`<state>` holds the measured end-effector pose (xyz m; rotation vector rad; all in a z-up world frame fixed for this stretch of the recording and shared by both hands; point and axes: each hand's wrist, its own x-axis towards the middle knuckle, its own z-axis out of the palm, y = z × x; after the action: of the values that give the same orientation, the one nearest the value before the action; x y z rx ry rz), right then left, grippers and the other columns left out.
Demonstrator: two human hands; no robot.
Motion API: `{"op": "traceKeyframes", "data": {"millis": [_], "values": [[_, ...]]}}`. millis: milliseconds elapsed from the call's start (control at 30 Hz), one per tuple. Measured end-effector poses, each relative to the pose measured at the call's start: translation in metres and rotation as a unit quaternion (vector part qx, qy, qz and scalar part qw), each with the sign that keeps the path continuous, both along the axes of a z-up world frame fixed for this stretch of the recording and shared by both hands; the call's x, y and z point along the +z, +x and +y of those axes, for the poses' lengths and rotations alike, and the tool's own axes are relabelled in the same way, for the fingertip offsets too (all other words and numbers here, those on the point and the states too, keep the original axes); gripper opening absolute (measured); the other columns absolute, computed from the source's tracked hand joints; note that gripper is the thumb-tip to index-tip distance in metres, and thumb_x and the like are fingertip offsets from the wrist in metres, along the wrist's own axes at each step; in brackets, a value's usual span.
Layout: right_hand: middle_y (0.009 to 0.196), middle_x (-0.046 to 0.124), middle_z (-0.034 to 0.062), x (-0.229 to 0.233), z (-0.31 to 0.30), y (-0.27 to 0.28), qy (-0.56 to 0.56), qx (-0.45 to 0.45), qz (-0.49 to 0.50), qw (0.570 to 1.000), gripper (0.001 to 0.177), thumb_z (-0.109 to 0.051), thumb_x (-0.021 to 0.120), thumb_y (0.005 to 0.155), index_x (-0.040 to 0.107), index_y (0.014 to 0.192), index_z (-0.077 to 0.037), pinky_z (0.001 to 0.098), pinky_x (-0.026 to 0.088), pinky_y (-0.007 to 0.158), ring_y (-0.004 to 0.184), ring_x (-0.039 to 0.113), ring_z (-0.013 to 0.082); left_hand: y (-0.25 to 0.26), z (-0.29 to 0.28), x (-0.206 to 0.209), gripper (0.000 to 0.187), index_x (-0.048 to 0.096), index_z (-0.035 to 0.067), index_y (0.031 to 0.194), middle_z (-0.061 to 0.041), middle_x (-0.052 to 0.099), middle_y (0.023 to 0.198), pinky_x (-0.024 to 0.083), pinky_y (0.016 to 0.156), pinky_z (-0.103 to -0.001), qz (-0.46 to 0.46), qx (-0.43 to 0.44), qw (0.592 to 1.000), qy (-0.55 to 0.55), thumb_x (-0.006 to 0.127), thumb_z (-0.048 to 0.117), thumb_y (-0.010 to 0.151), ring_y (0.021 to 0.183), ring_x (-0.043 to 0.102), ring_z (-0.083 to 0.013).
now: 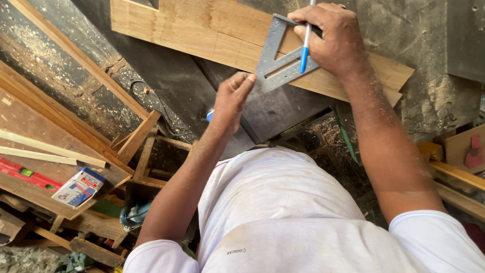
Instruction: The person measures and marks wooden boards using a speed square, a pen, and a tape measure on a table saw surface.
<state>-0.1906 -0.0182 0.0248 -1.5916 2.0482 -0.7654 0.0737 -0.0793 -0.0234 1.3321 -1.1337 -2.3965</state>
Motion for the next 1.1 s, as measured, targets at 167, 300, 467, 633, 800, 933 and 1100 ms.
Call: {"op": "traceKeyframes", "data": {"millis": [167, 300, 467, 633, 800, 933, 1100], "values": [[0.113, 0.076, 0.0109, 0.01, -0.028, 0.021, -0.033, 0.003, -0.007, 0.999, 0.02, -0.002, 0.077, 0.097, 0.076, 0.118, -0.005, 0.0399, 0.056, 0.094, 0.104, 0.072, 0.0277, 0.013, -0.026, 0.011, 0.026, 0.071, 0.003, 0.092, 0.009, 0.054, 0.074, 0.034, 0.063, -0.024, -0.03, 0.004, 1.0, -0.005, 0.065, 0.026, 0.103, 0.07, 0.04, -0.0024], [0.113, 0.077, 0.0108, 0.011, -0.037, 0.026, -0.031, 0.002, -0.004, 0.999, 0.022, -0.002, 0.077, 0.097, 0.077, 0.118, -0.005, 0.0396, 0.055, 0.095, 0.103, 0.073, 0.0273, 0.011, -0.034, 0.016, 0.027, 0.071, 0.003, 0.088, 0.009, 0.051, 0.07, 0.03, 0.058, -0.024, -0.051, 0.01, 0.999, -0.007, 0.066, 0.026, 0.101, 0.066, 0.036, -0.0023], [0.115, 0.077, 0.0106, 0.008, -0.037, 0.03, -0.036, -0.003, 0.001, 0.999, 0.023, 0.0, 0.076, 0.098, 0.077, 0.12, -0.005, 0.0386, 0.054, 0.099, 0.106, 0.073, 0.0254, 0.009, -0.037, 0.017, 0.027, 0.07, 0.002, 0.085, 0.009, 0.049, 0.067, 0.028, 0.053, -0.025, -0.073, -0.006, 0.997, -0.022, 0.068, 0.025, 0.1, 0.061, 0.034, -0.0021], [0.115, 0.077, 0.0101, 0.007, -0.036, 0.034, -0.032, -0.011, 0.003, 0.999, 0.024, 0.0, 0.077, 0.098, 0.077, 0.121, -0.006, 0.0377, 0.054, 0.098, 0.105, 0.073, 0.0238, 0.009, -0.039, 0.019, 0.027, 0.071, 0.004, 0.085, 0.009, 0.048, 0.062, 0.028, 0.049, -0.024, -0.102, -0.027, 0.994, -0.024, 0.066, 0.027, 0.1, 0.057, 0.034, -0.0019], [0.11, 0.077, 0.0103, 0.006, -0.038, 0.036, -0.025, -0.02, 0.011, 0.999, 0.027, 0.0, 0.079, 0.098, 0.077, 0.124, -0.007, 0.0378, 0.054, 0.094, 0.101, 0.072, 0.0246, 0.01, -0.041, 0.02, 0.028, 0.071, 0.004, 0.085, 0.009, 0.046, 0.064, 0.027, 0.05, -0.025, -0.081, -0.018, 0.996, -0.018, 0.067, 0.026, 0.101, 0.058, 0.033, -0.002], [0.114, 0.077, 0.0094, 0.011, -0.041, 0.037, -0.032, -0.013, 0.01, 0.999, 0.025, 0.0, 0.078, 0.098, 0.077, 0.123, -0.007, 0.0378, 0.055, 0.096, 0.105, 0.072, 0.0237, 0.011, -0.041, 0.018, 0.028, 0.072, 0.003, 0.087, 0.009, 0.047, 0.065, 0.027, 0.051, -0.025, -0.075, -0.016, 0.997, -0.019, 0.067, 0.027, 0.101, 0.059, 0.034, -0.0022], [0.106, 0.074, 0.0156, 0.028, -0.05, 0.03, -0.013, -0.003, 0.038, 0.999, 0.014, 0.001, 0.067, 0.101, 0.073, 0.113, 0.0, 0.0365, 0.058, 0.083, 0.094, 0.07, 0.0258, 0.013, -0.044, 0.019, 0.028, 0.074, 0.003, 0.088, 0.009, 0.052, 0.067, 0.032, 0.053, -0.025, -0.082, -0.032, 0.995, -0.049, 0.068, 0.028, 0.1, 0.061, 0.038, -0.0016]]}}
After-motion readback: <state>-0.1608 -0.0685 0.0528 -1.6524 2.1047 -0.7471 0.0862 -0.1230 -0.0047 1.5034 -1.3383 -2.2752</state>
